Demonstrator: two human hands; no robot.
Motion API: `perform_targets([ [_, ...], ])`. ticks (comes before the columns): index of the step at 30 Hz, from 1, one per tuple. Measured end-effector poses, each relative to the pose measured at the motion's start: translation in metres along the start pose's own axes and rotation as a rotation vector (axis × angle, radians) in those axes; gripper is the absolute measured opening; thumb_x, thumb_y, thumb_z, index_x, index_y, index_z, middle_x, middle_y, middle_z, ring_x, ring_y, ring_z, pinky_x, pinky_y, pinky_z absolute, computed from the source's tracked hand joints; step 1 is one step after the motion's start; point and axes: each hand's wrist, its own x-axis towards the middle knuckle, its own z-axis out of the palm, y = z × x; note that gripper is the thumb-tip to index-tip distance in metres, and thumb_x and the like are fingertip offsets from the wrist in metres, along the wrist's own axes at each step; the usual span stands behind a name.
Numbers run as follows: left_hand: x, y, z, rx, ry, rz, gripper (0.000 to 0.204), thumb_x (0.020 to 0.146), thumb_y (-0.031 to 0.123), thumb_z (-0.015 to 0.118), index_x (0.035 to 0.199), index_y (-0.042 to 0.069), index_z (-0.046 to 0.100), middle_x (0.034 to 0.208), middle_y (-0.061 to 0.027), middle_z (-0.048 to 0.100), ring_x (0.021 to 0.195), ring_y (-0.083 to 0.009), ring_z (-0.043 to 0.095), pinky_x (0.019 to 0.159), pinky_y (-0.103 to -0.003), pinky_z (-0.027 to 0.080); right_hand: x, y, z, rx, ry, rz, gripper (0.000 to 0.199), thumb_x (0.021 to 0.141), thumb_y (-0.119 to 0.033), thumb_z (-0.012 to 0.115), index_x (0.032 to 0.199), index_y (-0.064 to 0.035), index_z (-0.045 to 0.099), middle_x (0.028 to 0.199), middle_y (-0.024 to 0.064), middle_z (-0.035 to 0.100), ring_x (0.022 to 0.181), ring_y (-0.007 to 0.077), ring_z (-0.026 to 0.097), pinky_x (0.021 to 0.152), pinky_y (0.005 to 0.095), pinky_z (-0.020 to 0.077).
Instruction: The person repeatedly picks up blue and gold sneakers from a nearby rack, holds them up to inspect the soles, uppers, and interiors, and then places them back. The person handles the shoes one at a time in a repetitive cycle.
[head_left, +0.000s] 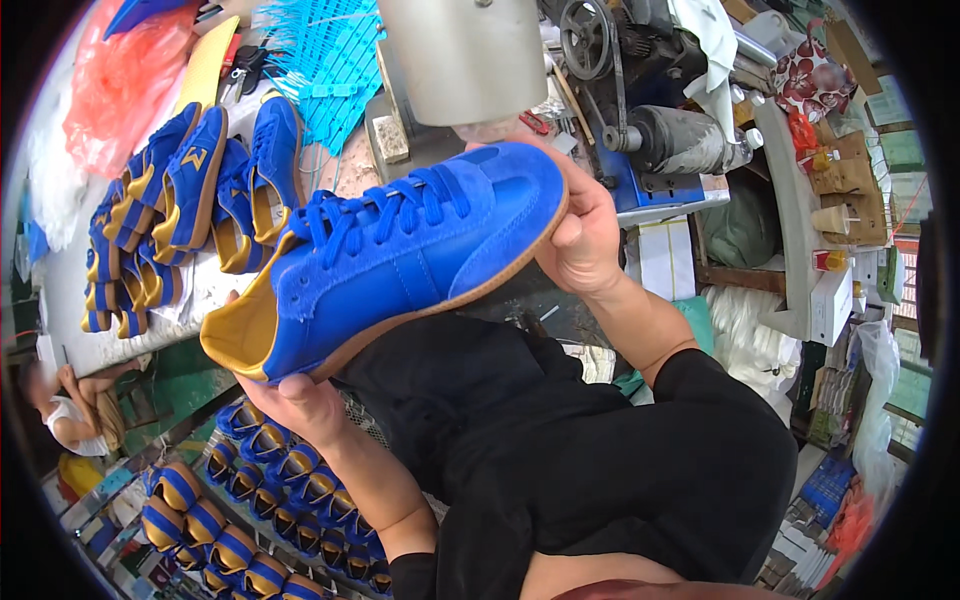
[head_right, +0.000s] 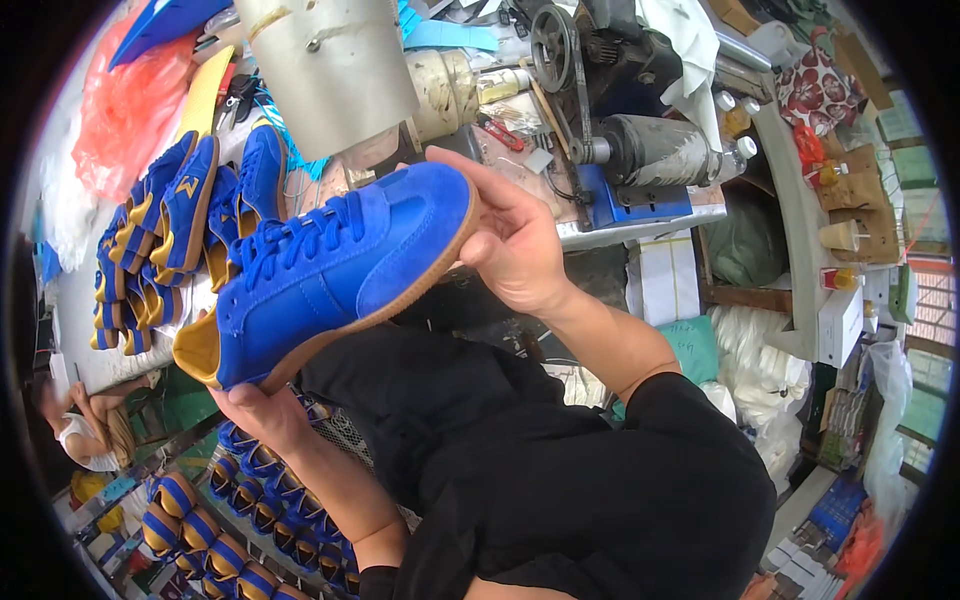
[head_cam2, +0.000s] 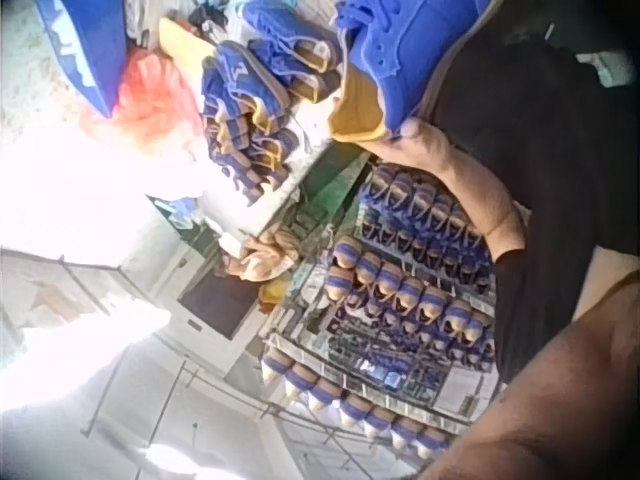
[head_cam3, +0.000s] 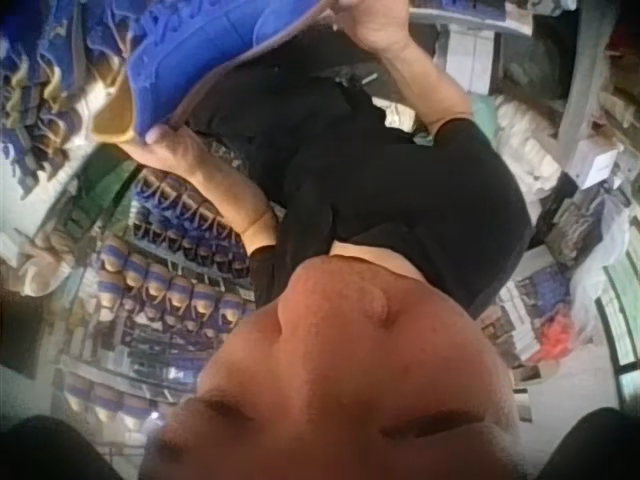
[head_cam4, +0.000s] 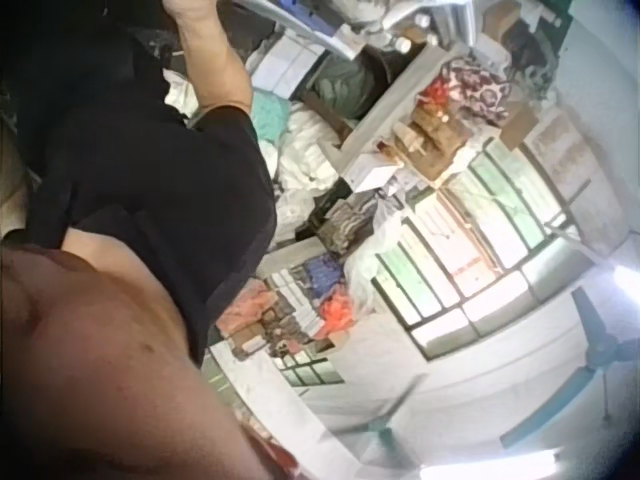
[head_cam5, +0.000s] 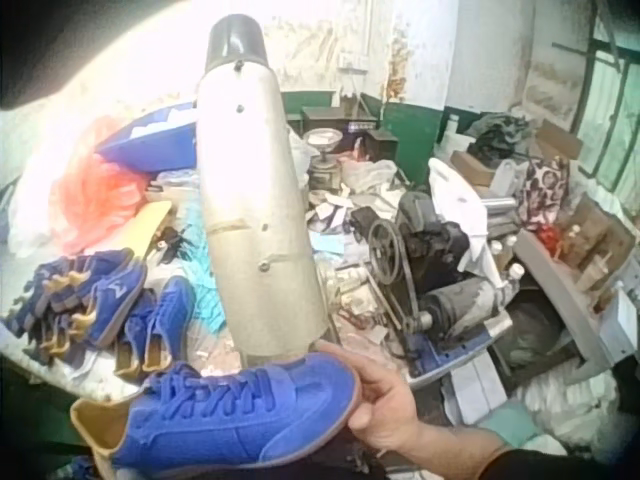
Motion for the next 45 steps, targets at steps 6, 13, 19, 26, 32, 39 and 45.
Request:
perform_targets([
  [6, 0.02, 0.004, 0.006, 0.012, -0.022, 0.021, 0.108, 0.075, 0.07, 0.069, 0.14, -0.01, 0.036, 0.132, -0.0179, 0.054, 0.119, -0.0248, 0.057, 0.1, -0.038, 0.048, 0.009, 0.001, -0.001, -0.003, 0.099, -0.043, 0.084, 0.079, -0.034, 0.082, 0.141, 0.0064, 0.041, 0.128, 0.0138, 0.06, 0.113, 0.0188, 0.061, 0.097, 0.0326, 0.0521],
  [13, 0.023, 0.003, -0.003, -0.028, -0.019, -0.008, 0.101, 0.08, 0.065, 0.069, 0.139, -0.01, 0.037, 0.128, -0.0167, 0.057, 0.114, -0.0232, 0.06, 0.098, -0.037, 0.049, 0.011, 0.0, 0.008, 0.015, 0.075, -0.027, 0.081, 0.08, -0.03, 0.083, 0.14, 0.0053, 0.041, 0.124, 0.0141, 0.062, 0.112, 0.0177, 0.062, 0.093, 0.03, 0.0526],
  [19, 0.023, 0.004, -0.014, -0.031, -0.036, -0.004, 0.094, 0.083, 0.061, 0.069, 0.138, -0.01, 0.039, 0.125, -0.016, 0.059, 0.113, -0.023, 0.061, 0.096, -0.036, 0.05, 0.009, 0.005, 0.01, 0.02, 0.063, -0.033, 0.08, 0.08, -0.029, 0.083, 0.139, 0.0054, 0.042, 0.125, 0.0147, 0.062, 0.111, 0.0186, 0.063, 0.095, 0.0306, 0.0523],
  [26, 0.036, 0.009, 0.008, 0.16, -0.108, 0.067, 0.061, 0.101, 0.05, 0.048, 0.123, -0.007, 0.053, 0.112, -0.0116, 0.062, 0.102, -0.017, 0.061, 0.089, -0.031, 0.047, 0.012, -0.002, 0.002, 0.048, 0.128, -0.021, 0.076, 0.081, -0.026, 0.081, 0.139, 0.005, 0.042, 0.128, 0.0137, 0.059, 0.112, 0.0203, 0.062, 0.102, 0.0334, 0.0489],
  [32, 0.025, -0.017, -0.021, -0.12, -0.205, -0.047, 0.097, 0.082, 0.06, 0.068, 0.144, -0.005, 0.034, 0.136, -0.0153, 0.051, 0.124, -0.0245, 0.054, 0.105, -0.039, 0.043, 0.002, 0.002, 0.008, 0.04, -0.069, 0.016, 0.082, 0.076, -0.009, 0.084, 0.142, 0.005, 0.038, 0.144, 0.0195, 0.048, 0.131, 0.0243, 0.05, 0.11, 0.0368, 0.0418],
  [39, -0.011, -0.019, -0.052, -0.172, -0.045, -0.132, 0.111, 0.067, 0.036, 0.091, 0.151, 0.006, 0.024, 0.149, -0.026, 0.037, 0.132, -0.0319, 0.047, 0.108, -0.044, 0.042, -0.016, 0.015, 0.015, 0.021, -0.167, 0.209, 0.099, 0.074, -0.024, 0.086, 0.15, 0.0025, 0.028, 0.154, 0.0281, 0.029, 0.144, 0.0343, 0.032, 0.118, 0.0457, 0.0258],
  [45, -0.032, -0.029, -0.075, -0.303, -0.177, -0.108, 0.107, 0.065, 0.032, 0.091, 0.151, 0.016, 0.029, 0.153, -0.0267, 0.028, 0.138, -0.0376, 0.037, 0.113, -0.051, 0.034, -0.02, 0.029, 0.017, 0.078, -0.296, 0.204, 0.087, 0.086, -0.019, 0.073, 0.153, 0.0008, 0.021, 0.158, 0.0211, 0.025, 0.145, 0.0305, 0.03, 0.118, 0.0434, 0.0258],
])
